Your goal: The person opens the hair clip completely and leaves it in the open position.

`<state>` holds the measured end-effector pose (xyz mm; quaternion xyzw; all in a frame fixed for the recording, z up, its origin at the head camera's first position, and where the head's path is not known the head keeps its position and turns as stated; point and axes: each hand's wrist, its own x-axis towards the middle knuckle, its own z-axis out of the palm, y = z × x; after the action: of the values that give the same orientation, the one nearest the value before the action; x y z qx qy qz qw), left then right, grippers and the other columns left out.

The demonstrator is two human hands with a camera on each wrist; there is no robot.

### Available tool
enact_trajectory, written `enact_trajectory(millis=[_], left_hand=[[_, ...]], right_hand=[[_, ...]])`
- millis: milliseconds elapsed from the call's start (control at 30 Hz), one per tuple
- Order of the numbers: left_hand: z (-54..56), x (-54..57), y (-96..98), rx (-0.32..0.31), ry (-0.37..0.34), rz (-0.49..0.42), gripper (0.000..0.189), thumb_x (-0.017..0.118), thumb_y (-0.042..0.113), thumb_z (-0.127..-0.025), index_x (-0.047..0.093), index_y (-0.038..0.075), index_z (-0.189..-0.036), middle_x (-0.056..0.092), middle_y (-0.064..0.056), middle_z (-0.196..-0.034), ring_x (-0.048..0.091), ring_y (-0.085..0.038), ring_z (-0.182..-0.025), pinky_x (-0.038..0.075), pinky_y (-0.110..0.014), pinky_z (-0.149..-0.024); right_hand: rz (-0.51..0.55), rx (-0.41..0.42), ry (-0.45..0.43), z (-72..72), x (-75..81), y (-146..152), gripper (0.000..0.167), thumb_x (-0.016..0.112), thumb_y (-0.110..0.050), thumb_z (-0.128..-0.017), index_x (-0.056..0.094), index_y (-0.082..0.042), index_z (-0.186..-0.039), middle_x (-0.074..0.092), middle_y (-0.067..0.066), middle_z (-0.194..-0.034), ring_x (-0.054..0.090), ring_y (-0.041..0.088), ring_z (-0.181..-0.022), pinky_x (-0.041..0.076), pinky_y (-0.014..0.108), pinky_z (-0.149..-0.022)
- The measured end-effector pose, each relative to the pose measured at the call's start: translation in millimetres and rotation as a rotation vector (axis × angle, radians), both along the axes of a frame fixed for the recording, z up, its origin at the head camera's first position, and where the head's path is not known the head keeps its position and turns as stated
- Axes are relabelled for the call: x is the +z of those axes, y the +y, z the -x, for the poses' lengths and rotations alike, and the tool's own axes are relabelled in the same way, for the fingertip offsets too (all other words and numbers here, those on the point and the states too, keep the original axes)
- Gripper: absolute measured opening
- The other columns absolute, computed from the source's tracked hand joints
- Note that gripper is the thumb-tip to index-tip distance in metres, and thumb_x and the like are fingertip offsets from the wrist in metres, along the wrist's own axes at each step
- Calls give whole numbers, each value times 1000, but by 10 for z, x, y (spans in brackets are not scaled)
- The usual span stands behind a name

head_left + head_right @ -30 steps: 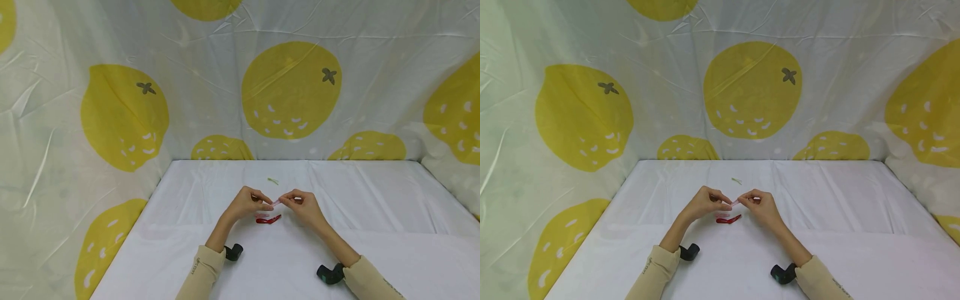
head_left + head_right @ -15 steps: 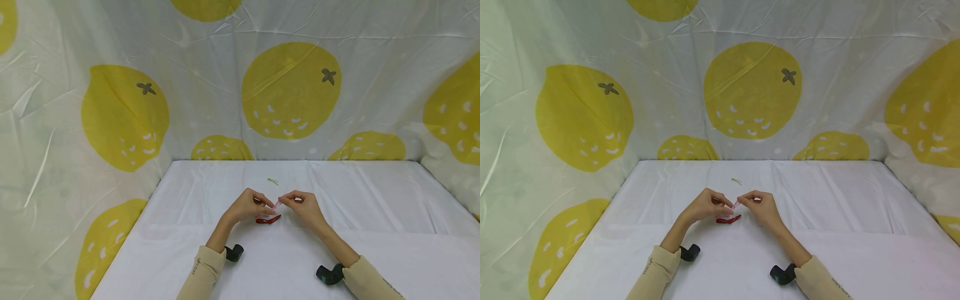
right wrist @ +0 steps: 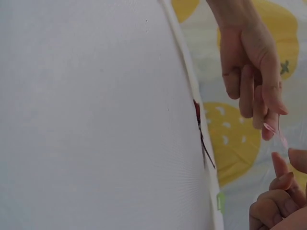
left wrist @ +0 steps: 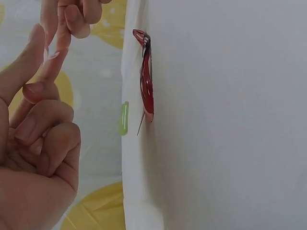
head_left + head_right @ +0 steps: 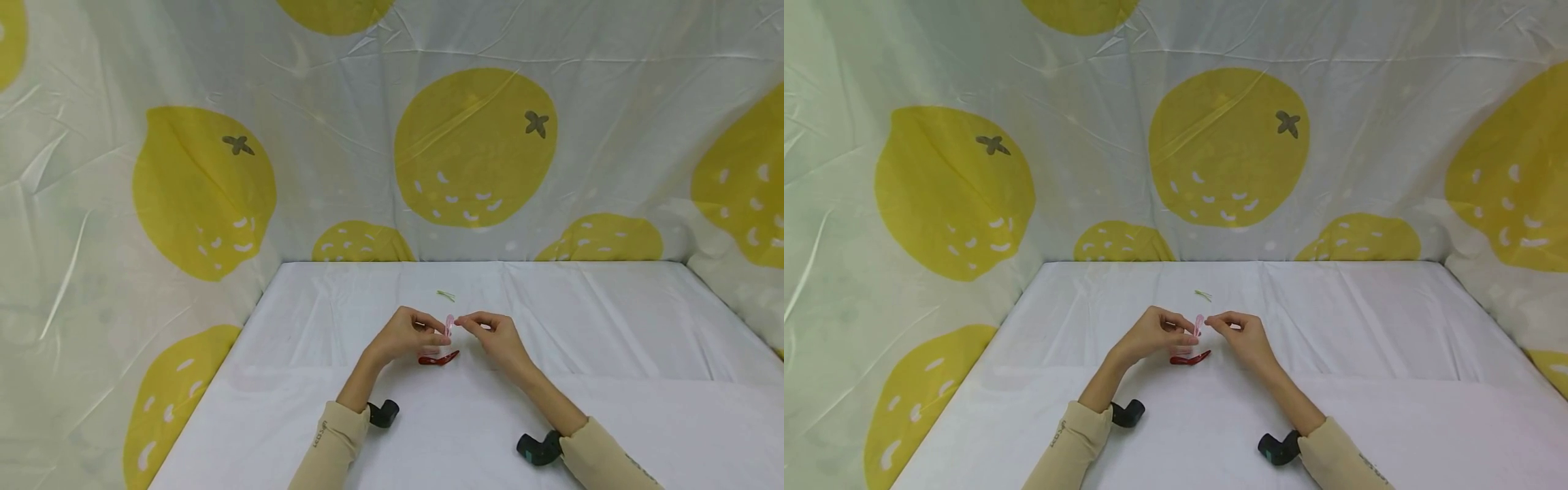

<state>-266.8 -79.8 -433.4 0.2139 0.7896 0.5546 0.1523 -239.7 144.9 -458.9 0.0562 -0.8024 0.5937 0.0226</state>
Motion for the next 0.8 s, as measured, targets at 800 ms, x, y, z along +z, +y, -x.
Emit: enact_trajectory(millis=[800], left_hand=[[20,-3,10,58,194,-61,14,78,10,-92,83,6,-104,71,-16,-84,43,-7,-64,36,-19,-58]], right_hand=[[-25,168,-62,-65,19,-59,24,74,-22,-96,77,2,-100,75,6,-99,66,14,-76,45,22,-66]])
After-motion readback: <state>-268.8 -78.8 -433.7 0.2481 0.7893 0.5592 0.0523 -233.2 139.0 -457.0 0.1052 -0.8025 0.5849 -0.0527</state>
